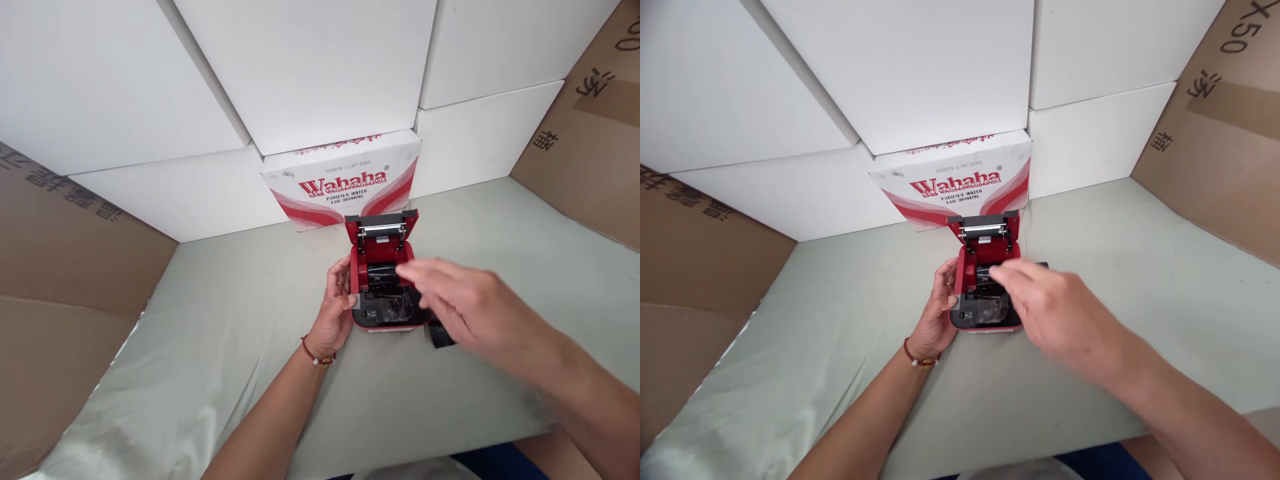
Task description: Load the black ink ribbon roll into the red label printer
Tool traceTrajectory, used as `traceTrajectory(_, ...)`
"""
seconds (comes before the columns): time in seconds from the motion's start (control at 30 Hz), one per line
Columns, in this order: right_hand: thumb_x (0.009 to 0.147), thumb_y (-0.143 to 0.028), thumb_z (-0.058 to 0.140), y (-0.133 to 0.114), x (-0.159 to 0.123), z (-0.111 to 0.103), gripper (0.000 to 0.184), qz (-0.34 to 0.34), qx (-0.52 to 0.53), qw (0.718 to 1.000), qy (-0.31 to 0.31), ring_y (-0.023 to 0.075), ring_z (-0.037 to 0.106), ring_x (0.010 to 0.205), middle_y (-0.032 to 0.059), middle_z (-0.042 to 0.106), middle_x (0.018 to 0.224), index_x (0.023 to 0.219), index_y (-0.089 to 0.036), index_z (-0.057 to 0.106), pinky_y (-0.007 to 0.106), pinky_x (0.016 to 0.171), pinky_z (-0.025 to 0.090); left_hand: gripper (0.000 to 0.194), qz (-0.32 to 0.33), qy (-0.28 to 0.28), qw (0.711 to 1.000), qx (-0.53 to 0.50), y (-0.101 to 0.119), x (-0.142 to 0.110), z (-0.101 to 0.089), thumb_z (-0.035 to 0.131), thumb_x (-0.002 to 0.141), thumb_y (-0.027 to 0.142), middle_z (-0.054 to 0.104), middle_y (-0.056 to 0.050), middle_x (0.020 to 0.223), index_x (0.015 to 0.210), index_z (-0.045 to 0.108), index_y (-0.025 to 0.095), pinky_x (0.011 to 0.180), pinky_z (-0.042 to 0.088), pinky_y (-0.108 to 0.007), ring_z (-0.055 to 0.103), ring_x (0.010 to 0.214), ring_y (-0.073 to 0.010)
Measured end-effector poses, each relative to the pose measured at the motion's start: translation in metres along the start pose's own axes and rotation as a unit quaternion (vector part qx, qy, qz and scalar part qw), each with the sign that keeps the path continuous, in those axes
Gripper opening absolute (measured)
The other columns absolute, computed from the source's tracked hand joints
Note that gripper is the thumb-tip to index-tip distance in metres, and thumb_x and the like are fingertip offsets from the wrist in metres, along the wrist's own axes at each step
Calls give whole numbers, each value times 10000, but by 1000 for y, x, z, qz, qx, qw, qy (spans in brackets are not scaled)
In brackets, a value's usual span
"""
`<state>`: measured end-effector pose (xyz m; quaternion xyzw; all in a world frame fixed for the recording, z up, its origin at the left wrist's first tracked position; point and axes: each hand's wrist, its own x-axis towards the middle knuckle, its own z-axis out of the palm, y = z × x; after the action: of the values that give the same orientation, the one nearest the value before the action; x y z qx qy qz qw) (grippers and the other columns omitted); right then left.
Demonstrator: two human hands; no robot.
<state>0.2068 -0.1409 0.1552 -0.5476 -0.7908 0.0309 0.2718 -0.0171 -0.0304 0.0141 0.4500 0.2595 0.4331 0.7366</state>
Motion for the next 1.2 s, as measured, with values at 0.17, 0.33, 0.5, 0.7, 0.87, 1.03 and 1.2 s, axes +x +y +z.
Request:
traceTrajectory(0.17,1040,-37,542,-7,56,-9,346,153,-143,934,-290,230,826,830,69,875,1055,1114,-207,834,341,654,513,779,2,-9,1000,-16,0,1,2,935,807,444,529,-37,1815,1520,627,385,1421,409,-561,422,1752,-361)
traceTrajectory(0.33,1066,-82,555,-14,89,13,303,187,-214,886,-367,288,853,968,142,886,1117,1107,-176,840,350,646,428,780,6,-19,999,-27,-1,2,3,928,809,430,533,-40,1819,1526,623,383,1420,401,-576,428,1752,-367)
traceTrajectory(0.5,1027,-55,575,-5,102,25,315,192,-230,881,-367,310,868,1062,169,882,1253,1118,-166,856,342,687,497,795,-5,-16,999,-35,-3,2,3,924,808,411,520,-43,1837,1539,613,379,1448,357,-588,395,1776,-371)
traceTrajectory(0.7,1033,-24,502,-2,107,34,388,201,-224,881,-366,332,860,1155,175,880,1231,1176,-145,842,362,764,538,775,-4,-13,999,-43,-1,2,5,897,796,370,530,-30,1828,1521,623,372,1450,344,-557,399,1771,-349)
traceTrajectory(0.87,1104,-188,568,3,92,31,326,223,-223,888,-336,370,848,1156,182,833,1378,1355,-166,775,388,749,515,773,-10,-10,999,-48,0,2,7,897,783,359,558,-50,1804,1508,631,354,1422,378,-574,433,1743,-368)
traceTrajectory(1.03,1143,-286,549,5,62,17,265,229,-155,931,-239,281,821,1026,139,800,1324,1308,-176,725,351,728,498,763,-7,-10,999,-53,0,3,7,917,772,365,594,-45,1765,1486,649,352,1398,400,-547,460,1715,-360)
traceTrajectory(1.2,1124,-540,547,23,16,-36,397,227,-12,968,-106,225,722,796,97,811,1139,1292,-241,748,357,695,529,751,-2,-2,998,-65,-3,6,4,951,738,369,610,-18,1744,1444,693,368,1385,421,-499,462,1709,-346)
